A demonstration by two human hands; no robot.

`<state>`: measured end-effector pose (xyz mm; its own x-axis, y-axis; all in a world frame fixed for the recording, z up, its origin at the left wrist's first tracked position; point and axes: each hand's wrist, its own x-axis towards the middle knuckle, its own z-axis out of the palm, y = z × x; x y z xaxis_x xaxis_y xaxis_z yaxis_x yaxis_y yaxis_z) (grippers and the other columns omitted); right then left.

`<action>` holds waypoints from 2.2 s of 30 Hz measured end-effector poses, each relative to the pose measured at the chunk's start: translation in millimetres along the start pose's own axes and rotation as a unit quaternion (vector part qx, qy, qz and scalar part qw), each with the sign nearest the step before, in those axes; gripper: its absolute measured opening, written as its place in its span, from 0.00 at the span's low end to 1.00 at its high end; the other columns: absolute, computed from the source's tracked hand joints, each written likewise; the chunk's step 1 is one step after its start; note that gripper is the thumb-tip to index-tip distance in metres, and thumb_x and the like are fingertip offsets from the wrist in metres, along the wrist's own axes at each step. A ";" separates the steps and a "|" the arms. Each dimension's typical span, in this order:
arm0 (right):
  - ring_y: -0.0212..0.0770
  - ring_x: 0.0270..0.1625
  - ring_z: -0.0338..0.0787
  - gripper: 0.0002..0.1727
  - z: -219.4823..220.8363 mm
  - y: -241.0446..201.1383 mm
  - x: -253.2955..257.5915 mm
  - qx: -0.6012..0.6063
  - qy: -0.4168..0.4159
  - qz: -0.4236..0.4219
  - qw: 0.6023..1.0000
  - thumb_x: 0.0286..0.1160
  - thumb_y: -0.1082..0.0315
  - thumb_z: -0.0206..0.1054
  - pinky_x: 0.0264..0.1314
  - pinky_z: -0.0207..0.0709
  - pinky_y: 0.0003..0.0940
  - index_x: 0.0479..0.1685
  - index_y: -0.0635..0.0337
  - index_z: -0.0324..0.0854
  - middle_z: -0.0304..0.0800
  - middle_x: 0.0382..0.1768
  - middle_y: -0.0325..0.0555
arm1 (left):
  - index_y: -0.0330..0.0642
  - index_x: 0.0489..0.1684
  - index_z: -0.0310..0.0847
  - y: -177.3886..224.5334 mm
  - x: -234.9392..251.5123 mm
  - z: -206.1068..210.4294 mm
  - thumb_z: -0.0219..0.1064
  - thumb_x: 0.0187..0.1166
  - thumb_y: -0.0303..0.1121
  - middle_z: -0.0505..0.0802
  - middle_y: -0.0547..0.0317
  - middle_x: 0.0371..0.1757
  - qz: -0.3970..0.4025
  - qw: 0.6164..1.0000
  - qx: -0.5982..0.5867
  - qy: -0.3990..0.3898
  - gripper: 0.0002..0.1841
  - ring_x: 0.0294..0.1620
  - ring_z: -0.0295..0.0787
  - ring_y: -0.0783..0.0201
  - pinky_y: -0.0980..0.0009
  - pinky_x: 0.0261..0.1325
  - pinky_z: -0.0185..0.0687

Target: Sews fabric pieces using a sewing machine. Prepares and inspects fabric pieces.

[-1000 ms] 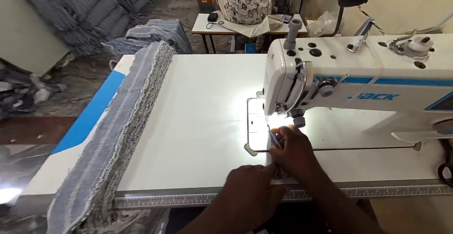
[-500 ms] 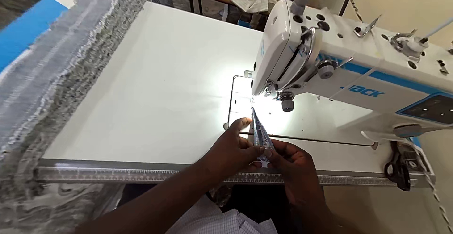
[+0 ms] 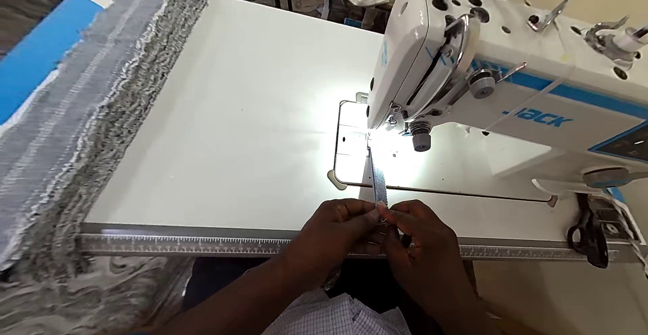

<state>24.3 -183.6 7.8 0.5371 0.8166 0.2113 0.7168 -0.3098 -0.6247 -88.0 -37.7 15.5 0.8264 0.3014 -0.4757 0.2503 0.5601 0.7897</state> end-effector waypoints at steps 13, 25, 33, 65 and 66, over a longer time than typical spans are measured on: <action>0.39 0.52 0.84 0.10 5.4 29.0 27.9 -0.060 0.141 -0.201 0.968 0.71 0.68 0.72 0.52 0.79 0.32 0.46 0.48 0.96 0.89 0.42 0.37 | 0.51 0.50 0.84 -4.6 -0.6 -22.5 0.66 0.81 0.52 0.87 0.70 0.40 0.373 0.729 0.567 0.090 0.16 0.37 0.83 0.73 0.71 0.37 0.84; 0.44 0.53 0.87 0.16 19.2 44.5 78.8 -0.105 0.037 -0.072 0.991 0.80 0.55 0.64 0.52 0.82 0.40 0.57 0.47 0.93 0.91 0.47 0.41 | 0.56 0.52 0.91 -29.2 14.4 -33.1 0.64 0.84 0.38 0.91 0.69 0.47 0.416 0.613 0.671 0.028 0.09 0.48 0.84 0.65 0.62 0.45 0.75; 0.49 0.50 0.86 0.17 41.0 47.8 101.1 -0.175 0.045 -0.072 0.981 0.85 0.59 0.57 0.42 0.80 0.41 0.59 0.46 0.92 0.87 0.50 0.49 | 0.63 0.64 0.89 -4.2 28.8 -48.5 0.56 0.88 0.49 0.87 0.70 0.74 0.399 0.551 0.733 0.018 0.17 0.82 0.73 0.55 0.43 0.80 0.62; 0.52 0.56 0.85 0.21 31.2 55.8 95.4 -0.195 -0.006 -0.133 0.972 0.74 0.73 0.61 0.54 0.83 0.43 0.66 0.56 0.88 0.84 0.55 0.53 | 0.52 0.47 0.92 26.0 80.6 -69.3 0.58 0.84 0.42 0.90 0.58 0.59 0.486 0.514 0.700 0.101 0.14 0.70 0.80 0.53 0.49 0.75 0.68; 0.52 0.55 0.85 0.21 34.0 53.8 95.1 -0.202 0.000 -0.130 0.971 0.74 0.73 0.62 0.54 0.83 0.43 0.65 0.56 0.88 0.84 0.55 0.54 | 0.52 0.47 0.92 26.0 81.5 -69.5 0.58 0.84 0.42 0.90 0.58 0.59 0.490 0.512 0.698 0.102 0.14 0.70 0.80 0.53 0.50 0.75 0.68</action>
<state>98.9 -106.1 -31.2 0.3154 0.8924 0.3228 0.9438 -0.2597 -0.2042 -49.2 55.0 -29.6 0.8664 0.0630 0.4953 -0.0002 -0.9920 0.1266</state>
